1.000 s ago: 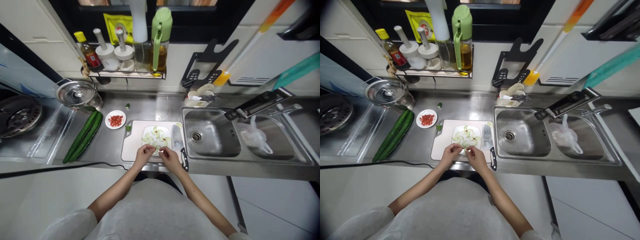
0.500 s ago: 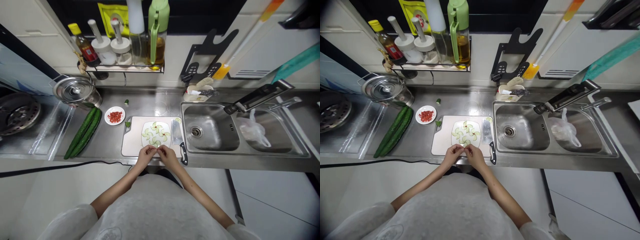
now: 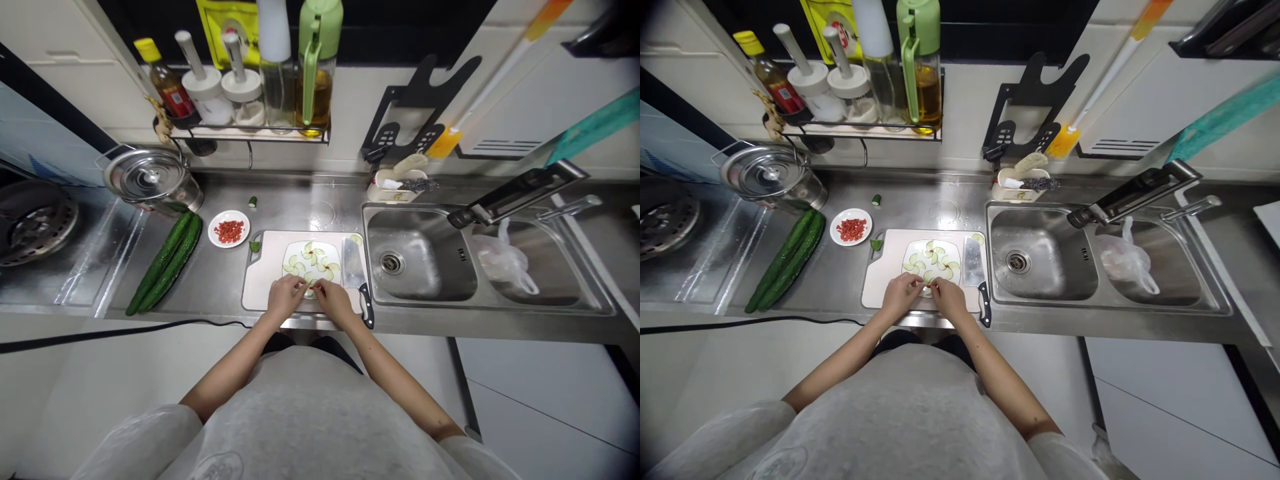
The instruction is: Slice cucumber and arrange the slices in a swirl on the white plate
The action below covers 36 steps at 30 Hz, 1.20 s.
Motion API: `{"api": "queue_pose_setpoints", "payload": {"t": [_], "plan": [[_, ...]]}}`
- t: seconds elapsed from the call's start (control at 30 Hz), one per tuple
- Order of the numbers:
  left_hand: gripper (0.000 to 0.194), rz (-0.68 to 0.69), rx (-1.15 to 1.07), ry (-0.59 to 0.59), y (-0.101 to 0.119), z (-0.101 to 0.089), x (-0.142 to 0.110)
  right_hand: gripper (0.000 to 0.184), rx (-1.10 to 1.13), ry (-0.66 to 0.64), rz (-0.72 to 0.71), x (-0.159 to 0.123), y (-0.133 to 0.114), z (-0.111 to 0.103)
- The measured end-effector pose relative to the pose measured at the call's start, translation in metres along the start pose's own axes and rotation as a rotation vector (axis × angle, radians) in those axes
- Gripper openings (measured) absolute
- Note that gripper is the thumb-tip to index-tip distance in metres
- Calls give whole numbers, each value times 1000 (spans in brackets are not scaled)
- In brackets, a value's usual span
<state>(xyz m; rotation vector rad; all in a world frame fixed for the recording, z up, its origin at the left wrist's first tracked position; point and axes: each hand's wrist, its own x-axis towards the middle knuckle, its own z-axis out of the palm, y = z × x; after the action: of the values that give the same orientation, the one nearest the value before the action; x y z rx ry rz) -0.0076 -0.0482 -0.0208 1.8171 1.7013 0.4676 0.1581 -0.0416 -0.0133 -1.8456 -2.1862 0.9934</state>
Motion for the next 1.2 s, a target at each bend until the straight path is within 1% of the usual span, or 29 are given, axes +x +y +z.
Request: {"api": "queue_pose_setpoints", "payload": {"t": [0.1,0.2,0.4,0.6,0.8,1.2], "plan": [[18,-50,47,21,-4,-4,5,24,-45,-18,46,5,2,2],[17,-69,82,0,-7,-5,7,25,-79,-35,71,9,2,3],[20,-82,151,-45,-3,3,14,25,-163,-70,92,16,-1,6],[21,-92,193,-81,0,10,21,26,-179,-85,75,21,-1,8],[20,-87,193,-80,-1,14,23,24,-182,-85,64,22,0,8],[17,-86,205,-99,-2,20,25,21,-200,-90,94,25,2,12]]}}
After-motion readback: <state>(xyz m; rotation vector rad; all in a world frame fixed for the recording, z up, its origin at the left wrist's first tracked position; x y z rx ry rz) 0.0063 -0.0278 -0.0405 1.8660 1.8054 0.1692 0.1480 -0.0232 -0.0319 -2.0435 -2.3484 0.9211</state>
